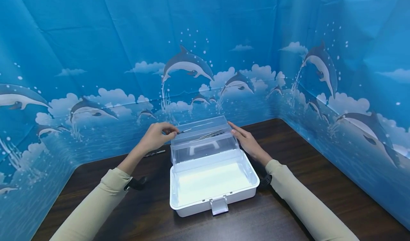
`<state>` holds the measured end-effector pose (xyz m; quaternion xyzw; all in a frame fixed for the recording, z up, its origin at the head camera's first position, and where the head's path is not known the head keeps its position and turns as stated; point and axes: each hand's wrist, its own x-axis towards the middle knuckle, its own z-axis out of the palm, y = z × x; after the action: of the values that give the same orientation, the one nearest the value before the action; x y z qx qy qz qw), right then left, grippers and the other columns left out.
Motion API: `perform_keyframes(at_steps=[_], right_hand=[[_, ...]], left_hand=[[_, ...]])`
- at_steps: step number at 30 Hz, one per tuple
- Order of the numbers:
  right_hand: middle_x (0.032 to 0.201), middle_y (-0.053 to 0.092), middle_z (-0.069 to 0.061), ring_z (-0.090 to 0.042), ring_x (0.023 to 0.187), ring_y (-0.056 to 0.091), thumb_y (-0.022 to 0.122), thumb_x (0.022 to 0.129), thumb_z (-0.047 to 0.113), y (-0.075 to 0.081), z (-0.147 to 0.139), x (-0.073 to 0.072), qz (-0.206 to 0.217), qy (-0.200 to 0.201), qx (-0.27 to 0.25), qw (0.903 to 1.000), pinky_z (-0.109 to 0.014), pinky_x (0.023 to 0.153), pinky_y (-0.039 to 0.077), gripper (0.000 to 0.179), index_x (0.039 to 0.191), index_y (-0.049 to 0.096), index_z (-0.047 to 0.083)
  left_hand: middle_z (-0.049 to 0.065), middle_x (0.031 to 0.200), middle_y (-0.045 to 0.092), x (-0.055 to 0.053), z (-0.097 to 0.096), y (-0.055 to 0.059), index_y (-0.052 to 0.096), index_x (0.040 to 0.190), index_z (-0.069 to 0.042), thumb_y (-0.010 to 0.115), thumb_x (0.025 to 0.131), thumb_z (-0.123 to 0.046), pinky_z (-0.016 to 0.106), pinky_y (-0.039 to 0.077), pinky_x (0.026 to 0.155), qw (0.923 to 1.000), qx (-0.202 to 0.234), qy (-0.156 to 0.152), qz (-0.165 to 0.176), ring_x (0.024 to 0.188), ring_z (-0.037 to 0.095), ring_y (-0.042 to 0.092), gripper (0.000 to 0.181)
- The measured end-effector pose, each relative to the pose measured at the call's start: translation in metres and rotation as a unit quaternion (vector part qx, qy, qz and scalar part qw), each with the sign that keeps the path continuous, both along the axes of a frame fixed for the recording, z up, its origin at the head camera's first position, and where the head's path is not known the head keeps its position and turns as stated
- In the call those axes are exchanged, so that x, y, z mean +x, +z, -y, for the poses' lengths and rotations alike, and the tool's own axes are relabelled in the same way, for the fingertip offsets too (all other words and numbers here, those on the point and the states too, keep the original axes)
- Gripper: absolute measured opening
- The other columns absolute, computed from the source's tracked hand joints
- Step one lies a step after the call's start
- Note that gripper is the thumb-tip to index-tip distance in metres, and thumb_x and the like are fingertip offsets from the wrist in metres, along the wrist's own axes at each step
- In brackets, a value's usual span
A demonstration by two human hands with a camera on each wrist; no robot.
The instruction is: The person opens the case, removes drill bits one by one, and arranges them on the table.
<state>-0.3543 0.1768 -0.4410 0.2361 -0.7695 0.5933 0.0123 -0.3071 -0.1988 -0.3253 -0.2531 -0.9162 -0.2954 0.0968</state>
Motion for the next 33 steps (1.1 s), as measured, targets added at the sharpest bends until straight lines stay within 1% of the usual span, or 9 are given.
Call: perform_keyframes(at_steps=[5, 8, 15, 18, 22, 26, 29, 30, 33], right_hand=[[0.166, 0.024, 0.003, -0.027, 0.152, 0.016, 0.040, 0.111, 0.044, 0.000, -0.002, -0.001, -0.010, 0.009, 0.000, 0.9999, -0.062, 0.116, 0.015, 0.052, 0.161, 0.033, 0.031], [0.166, 0.023, 0.004, -0.026, 0.152, 0.016, 0.040, 0.112, 0.041, 0.000, -0.004, -0.002, -0.011, 0.010, 0.002, 0.9999, -0.061, 0.117, 0.015, 0.050, 0.160, 0.032, 0.032], [0.167, 0.019, 0.000, -0.029, 0.153, 0.014, 0.037, 0.113, 0.038, 0.001, -0.005, 0.000, 0.000, 0.007, 0.015, 0.9999, -0.061, 0.117, 0.014, 0.050, 0.161, 0.029, 0.029], [0.167, 0.019, -0.003, -0.031, 0.153, 0.014, 0.037, 0.113, 0.036, 0.008, -0.003, 0.007, 0.005, 0.008, 0.017, 0.9998, -0.061, 0.117, 0.014, 0.051, 0.162, 0.029, 0.025], [0.167, 0.020, -0.006, -0.033, 0.152, 0.015, 0.039, 0.113, 0.034, 0.021, -0.001, 0.020, 0.005, 0.012, 0.015, 0.9998, -0.063, 0.116, 0.015, 0.052, 0.162, 0.029, 0.021], [0.167, 0.020, -0.007, -0.033, 0.153, 0.014, 0.039, 0.113, 0.035, 0.022, 0.000, 0.023, 0.007, 0.013, 0.012, 0.9998, -0.064, 0.116, 0.014, 0.053, 0.162, 0.029, 0.020], [0.167, 0.020, -0.006, -0.032, 0.153, 0.014, 0.039, 0.113, 0.035, 0.017, -0.001, 0.017, 0.011, 0.012, 0.011, 0.9998, -0.063, 0.116, 0.014, 0.052, 0.162, 0.029, 0.022], [0.167, 0.020, -0.005, -0.032, 0.153, 0.014, 0.039, 0.113, 0.035, 0.014, -0.001, 0.014, 0.012, 0.010, 0.010, 0.9998, -0.063, 0.116, 0.014, 0.052, 0.162, 0.029, 0.022], [0.167, 0.020, -0.004, -0.030, 0.153, 0.013, 0.038, 0.113, 0.035, 0.006, -0.001, 0.001, 0.009, 0.007, 0.012, 0.9999, -0.062, 0.116, 0.014, 0.051, 0.162, 0.029, 0.024]], left_hand=[[0.004, 0.108, 0.070, -0.001, 0.015, 0.000, 0.078, 0.113, -0.009, 0.063, 0.102, -0.017, 0.040, 0.047, 0.063, 0.9998, 0.013, 0.016, -0.006, 0.086, 0.020, 0.062, 0.020], [0.004, 0.108, 0.070, -0.002, 0.027, -0.003, 0.077, 0.114, -0.010, 0.063, 0.103, -0.019, 0.040, 0.045, 0.062, 0.9995, 0.018, 0.027, -0.006, 0.085, 0.020, 0.061, 0.021], [0.003, 0.107, 0.071, -0.002, 0.053, -0.011, 0.077, 0.114, -0.012, 0.063, 0.103, -0.022, 0.040, 0.046, 0.061, 0.9966, 0.032, 0.074, 0.015, 0.080, 0.023, 0.061, 0.020], [0.005, 0.106, 0.071, -0.003, 0.064, -0.017, 0.076, 0.116, -0.012, 0.062, 0.104, -0.024, 0.041, 0.047, 0.063, 0.9947, 0.039, 0.091, 0.027, 0.083, 0.025, 0.063, 0.022], [0.007, 0.110, 0.070, -0.008, 0.081, -0.027, 0.075, 0.118, -0.011, 0.062, 0.104, -0.027, 0.041, 0.050, 0.068, 0.9922, 0.044, 0.106, 0.047, 0.091, 0.027, 0.064, 0.024], [0.009, 0.117, 0.069, -0.013, 0.097, -0.037, 0.074, 0.121, -0.011, 0.061, 0.105, -0.027, 0.044, 0.053, 0.075, 0.9893, 0.051, 0.113, 0.076, 0.100, 0.028, 0.063, 0.026], [0.013, 0.122, 0.067, -0.015, 0.108, -0.046, 0.072, 0.125, -0.008, 0.058, 0.107, -0.026, 0.048, 0.052, 0.079, 0.9884, 0.049, 0.109, 0.093, 0.106, 0.032, 0.062, 0.029], [0.015, 0.124, 0.066, -0.015, 0.112, -0.049, 0.072, 0.126, -0.007, 0.057, 0.107, -0.025, 0.049, 0.052, 0.080, 0.9883, 0.049, 0.107, 0.097, 0.108, 0.034, 0.061, 0.030], [0.017, 0.128, 0.064, -0.019, 0.123, -0.059, 0.070, 0.127, -0.006, 0.053, 0.109, -0.024, 0.051, 0.051, 0.084, 0.9861, 0.046, 0.113, 0.113, 0.112, 0.036, 0.059, 0.031]])
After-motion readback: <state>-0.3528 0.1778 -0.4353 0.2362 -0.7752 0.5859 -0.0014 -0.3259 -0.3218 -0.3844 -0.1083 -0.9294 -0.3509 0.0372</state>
